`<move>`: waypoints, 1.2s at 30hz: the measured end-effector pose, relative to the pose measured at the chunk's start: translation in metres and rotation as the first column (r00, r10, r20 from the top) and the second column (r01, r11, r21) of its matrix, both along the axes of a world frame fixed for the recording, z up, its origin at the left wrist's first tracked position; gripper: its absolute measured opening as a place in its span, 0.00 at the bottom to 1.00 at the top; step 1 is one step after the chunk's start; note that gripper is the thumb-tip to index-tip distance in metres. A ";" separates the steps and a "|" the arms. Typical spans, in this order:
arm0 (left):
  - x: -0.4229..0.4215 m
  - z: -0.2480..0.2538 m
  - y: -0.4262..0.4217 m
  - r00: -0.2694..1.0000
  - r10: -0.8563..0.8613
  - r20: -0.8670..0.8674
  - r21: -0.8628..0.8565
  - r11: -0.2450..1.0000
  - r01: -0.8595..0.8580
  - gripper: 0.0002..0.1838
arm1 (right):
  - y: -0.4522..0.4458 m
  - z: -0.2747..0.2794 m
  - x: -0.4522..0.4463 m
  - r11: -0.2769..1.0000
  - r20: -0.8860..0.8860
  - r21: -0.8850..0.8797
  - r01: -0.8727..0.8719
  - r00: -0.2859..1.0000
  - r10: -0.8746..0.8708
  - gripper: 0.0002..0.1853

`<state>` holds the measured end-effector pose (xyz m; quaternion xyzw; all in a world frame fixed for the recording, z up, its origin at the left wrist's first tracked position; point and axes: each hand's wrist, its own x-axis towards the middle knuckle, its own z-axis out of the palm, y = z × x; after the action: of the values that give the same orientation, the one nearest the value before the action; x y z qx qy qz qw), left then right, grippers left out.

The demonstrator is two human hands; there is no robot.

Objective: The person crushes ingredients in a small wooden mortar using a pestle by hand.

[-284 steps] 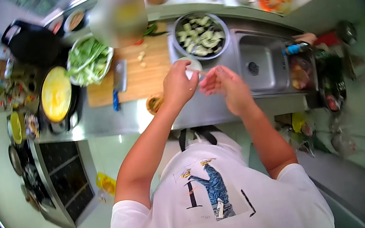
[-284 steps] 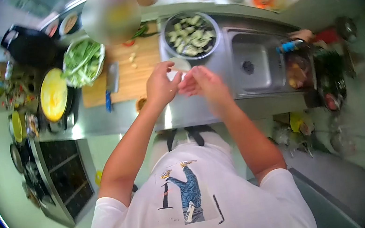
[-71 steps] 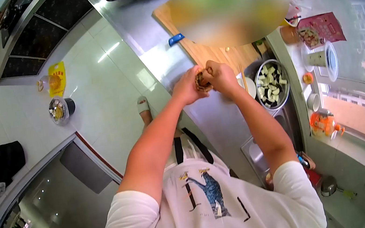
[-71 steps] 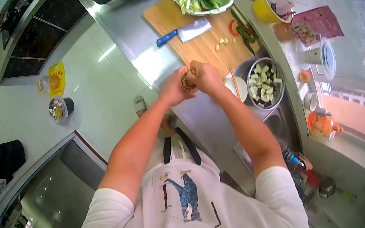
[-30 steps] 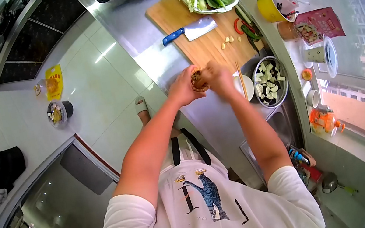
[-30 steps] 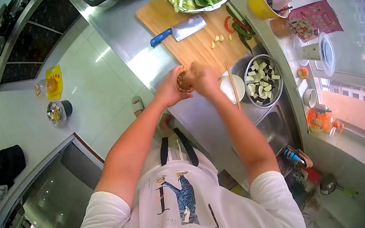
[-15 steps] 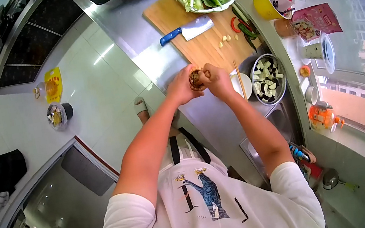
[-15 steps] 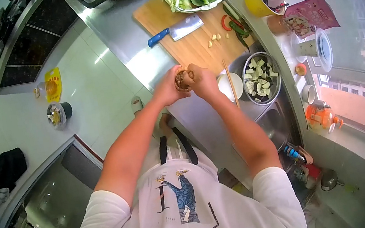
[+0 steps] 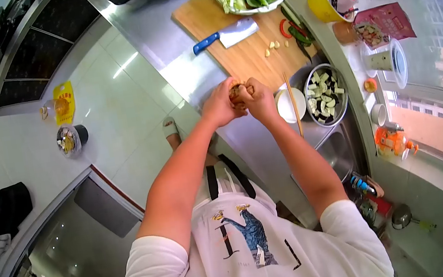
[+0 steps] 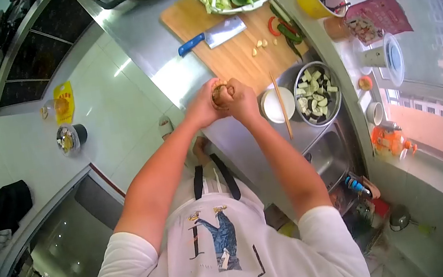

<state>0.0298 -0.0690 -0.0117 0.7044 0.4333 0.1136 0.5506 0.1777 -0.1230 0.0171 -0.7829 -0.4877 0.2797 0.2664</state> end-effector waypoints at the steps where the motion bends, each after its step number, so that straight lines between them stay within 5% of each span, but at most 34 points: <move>1: 0.002 0.000 0.011 1.000 0.010 0.005 0.023 1.000 -0.010 0.59 | 0.009 0.000 0.002 1.000 -0.013 0.009 -0.013 1.000 0.013 0.12; 5: 0.002 -0.015 0.003 0.999 0.017 0.027 0.049 0.999 -0.018 0.59 | 0.017 0.027 0.016 0.999 -0.075 -0.041 -0.030 0.997 0.027 0.11; 7: -0.001 -0.009 -0.002 1.000 0.003 -0.018 0.047 0.999 -0.002 0.59 | 0.013 0.041 0.010 0.991 -0.173 -0.009 0.130 0.976 -0.130 0.12; 8: -0.001 -0.010 -0.002 1.000 0.001 0.011 0.051 0.999 -0.002 0.59 | 0.002 -0.019 0.014 0.978 -0.169 0.193 0.076 0.985 -0.043 0.13; 9: -0.002 -0.010 -0.008 1.000 -0.011 0.009 0.046 0.999 0.011 0.59 | -0.005 -0.017 0.002 0.992 -0.069 0.107 0.069 0.996 -0.062 0.14; 15: 0.001 -0.008 0.001 1.000 -0.006 -0.003 -0.012 1.000 0.006 0.58 | 0.009 0.017 0.021 0.999 -0.111 -0.036 -0.019 0.994 0.015 0.14; 17: 0.000 -0.008 -0.001 1.000 0.010 -0.019 0.044 0.999 -0.010 0.58 | 0.006 0.037 0.013 0.992 -0.195 0.016 0.128 0.973 -0.122 0.14; 18: 0.000 -0.008 0.000 1.000 0.023 -0.009 0.046 0.999 -0.023 0.58 | 0.004 0.031 0.005 0.990 -0.155 0.086 0.111 0.983 -0.097 0.13; 19: 0.001 -0.008 -0.003 1.000 0.029 0.002 0.045 0.999 -0.029 0.58 | -0.002 0.009 -0.003 0.997 0.082 0.076 -0.034 0.996 0.027 0.13; 22: 0.004 -0.008 0.014 0.999 0.033 0.026 0.067 0.997 -0.034 0.58 | 0.009 0.000 0.002 0.989 0.105 0.131 -0.065 0.993 0.052 0.13; 24: -0.001 -0.007 -0.001 1.000 0.007 0.015 0.062 0.998 -0.008 0.59 | -0.001 0.014 0.008 1.000 -0.133 0.009 -0.018 0.991 0.019 0.13; 27: -0.001 -0.008 -0.001 1.000 0.002 0.017 0.063 0.998 -0.003 0.57 | 0.003 0.030 0.013 0.994 -0.191 0.068 0.087 0.979 -0.073 0.13; 29: -0.001 -0.008 0.000 1.000 0.009 0.018 0.030 1.000 -0.010 0.58 | -0.003 0.008 0.007 0.991 -0.175 0.070 0.114 0.979 -0.101 0.13; 31: 0.003 -0.012 0.004 0.999 0.013 0.030 0.017 1.000 -0.013 0.58 | -0.005 0.004 0.002 0.995 0.006 0.048 -0.085 0.996 0.085 0.13; 36: 0.001 -0.025 -0.001 1.000 -0.002 0.028 0.048 0.999 0.001 0.59 | 0.007 0.021 0.009 0.998 -0.124 0.026 0.059 0.991 -0.055 0.14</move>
<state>0.0312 -0.0700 -0.0371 0.7160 0.4221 0.1335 0.5398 0.1866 -0.1157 0.0380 -0.7737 -0.4520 0.3124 0.3154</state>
